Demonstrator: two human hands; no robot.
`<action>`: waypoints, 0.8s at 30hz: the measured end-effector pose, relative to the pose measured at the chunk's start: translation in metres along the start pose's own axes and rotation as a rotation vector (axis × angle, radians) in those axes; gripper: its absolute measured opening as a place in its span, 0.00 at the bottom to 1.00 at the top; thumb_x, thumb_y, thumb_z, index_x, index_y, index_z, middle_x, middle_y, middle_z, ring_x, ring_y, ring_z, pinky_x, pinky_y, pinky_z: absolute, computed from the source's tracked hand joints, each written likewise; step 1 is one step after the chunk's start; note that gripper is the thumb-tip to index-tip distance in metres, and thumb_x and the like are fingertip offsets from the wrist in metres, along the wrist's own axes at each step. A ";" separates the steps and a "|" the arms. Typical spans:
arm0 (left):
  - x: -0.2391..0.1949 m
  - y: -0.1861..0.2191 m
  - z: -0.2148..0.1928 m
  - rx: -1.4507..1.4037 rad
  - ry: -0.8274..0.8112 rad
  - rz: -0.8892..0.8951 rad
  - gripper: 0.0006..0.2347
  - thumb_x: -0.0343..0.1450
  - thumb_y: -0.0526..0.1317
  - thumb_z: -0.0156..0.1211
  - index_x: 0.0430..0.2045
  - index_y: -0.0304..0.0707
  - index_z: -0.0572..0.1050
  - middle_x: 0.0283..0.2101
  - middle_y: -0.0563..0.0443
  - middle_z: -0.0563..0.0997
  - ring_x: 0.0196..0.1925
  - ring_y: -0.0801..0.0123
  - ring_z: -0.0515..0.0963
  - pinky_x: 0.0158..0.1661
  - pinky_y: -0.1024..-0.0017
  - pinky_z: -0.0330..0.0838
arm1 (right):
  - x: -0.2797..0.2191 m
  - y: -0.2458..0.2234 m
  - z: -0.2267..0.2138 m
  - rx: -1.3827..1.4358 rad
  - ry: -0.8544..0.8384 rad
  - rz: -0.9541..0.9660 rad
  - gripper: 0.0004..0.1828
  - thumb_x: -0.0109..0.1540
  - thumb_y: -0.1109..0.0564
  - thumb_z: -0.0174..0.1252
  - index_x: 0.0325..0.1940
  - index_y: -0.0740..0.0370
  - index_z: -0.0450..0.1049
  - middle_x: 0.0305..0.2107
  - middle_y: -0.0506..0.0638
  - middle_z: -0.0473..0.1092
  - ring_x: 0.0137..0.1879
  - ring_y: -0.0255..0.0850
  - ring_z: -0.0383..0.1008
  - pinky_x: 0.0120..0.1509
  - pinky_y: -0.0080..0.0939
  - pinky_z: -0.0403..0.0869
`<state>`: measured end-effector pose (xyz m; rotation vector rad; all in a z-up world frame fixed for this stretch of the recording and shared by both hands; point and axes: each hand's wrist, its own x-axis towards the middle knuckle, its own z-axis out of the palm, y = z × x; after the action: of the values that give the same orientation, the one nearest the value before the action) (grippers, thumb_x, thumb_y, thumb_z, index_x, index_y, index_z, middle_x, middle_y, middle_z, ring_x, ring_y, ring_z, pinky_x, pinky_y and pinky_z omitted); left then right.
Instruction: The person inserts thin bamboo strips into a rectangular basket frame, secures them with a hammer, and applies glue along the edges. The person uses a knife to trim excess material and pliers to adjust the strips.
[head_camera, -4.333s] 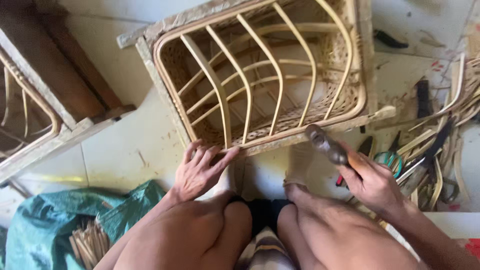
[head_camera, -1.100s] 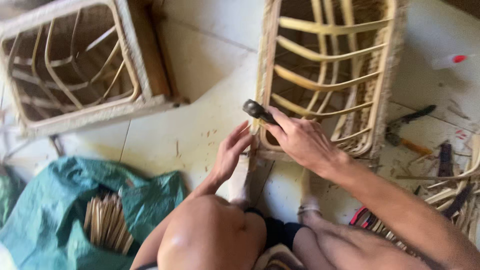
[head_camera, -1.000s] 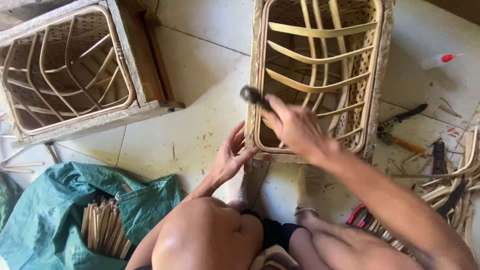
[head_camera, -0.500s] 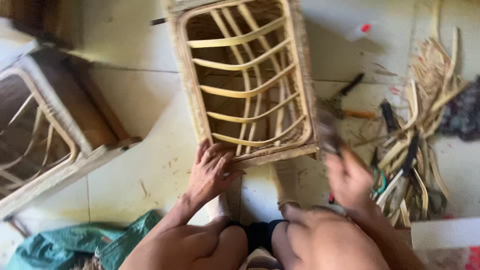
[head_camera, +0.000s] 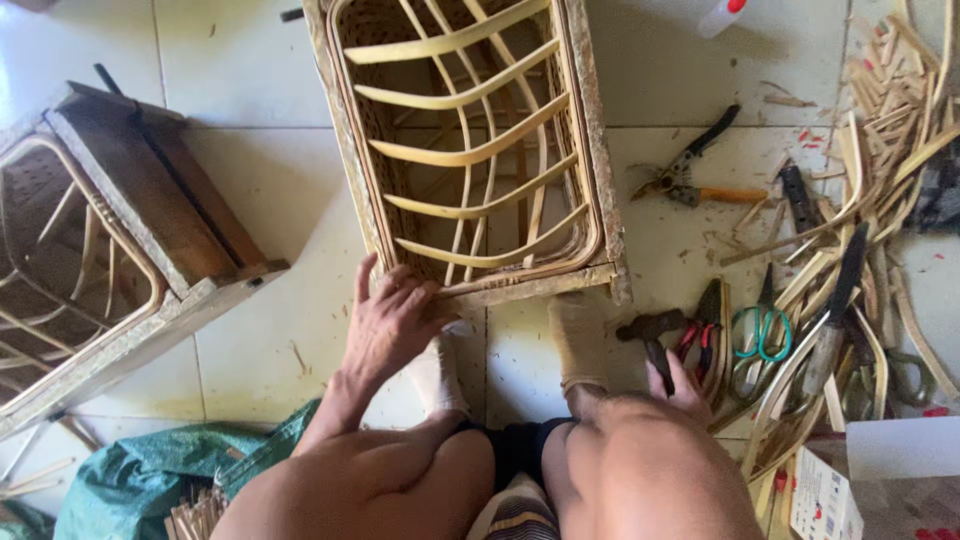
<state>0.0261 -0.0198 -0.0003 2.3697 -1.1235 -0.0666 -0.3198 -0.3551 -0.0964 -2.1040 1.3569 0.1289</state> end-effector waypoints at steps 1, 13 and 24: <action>-0.001 -0.001 -0.002 -0.001 0.003 0.000 0.19 0.61 0.45 0.77 0.42 0.40 0.78 0.39 0.53 0.84 0.57 0.62 0.77 0.70 0.43 0.49 | 0.005 0.002 0.007 -0.014 -0.011 0.005 0.21 0.68 0.48 0.60 0.62 0.60 0.75 0.40 0.57 0.77 0.43 0.45 0.77 0.47 0.44 0.76; -0.005 0.000 0.013 0.067 -0.041 -0.057 0.19 0.59 0.45 0.77 0.40 0.37 0.81 0.39 0.49 0.83 0.56 0.57 0.78 0.71 0.44 0.53 | 0.037 0.010 0.015 -0.248 -0.104 0.034 0.21 0.67 0.42 0.61 0.60 0.53 0.77 0.45 0.56 0.77 0.46 0.51 0.79 0.52 0.48 0.77; -0.017 -0.012 0.012 -0.009 0.021 -0.004 0.20 0.60 0.43 0.75 0.43 0.36 0.79 0.43 0.51 0.83 0.57 0.58 0.75 0.71 0.43 0.50 | 0.049 -0.003 0.009 0.225 -0.111 -0.075 0.33 0.55 0.59 0.69 0.60 0.67 0.62 0.39 0.55 0.72 0.40 0.44 0.74 0.42 0.47 0.75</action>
<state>0.0206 -0.0059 -0.0188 2.3591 -1.1069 -0.0482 -0.2924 -0.3876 -0.1218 -1.9268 1.1687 0.0579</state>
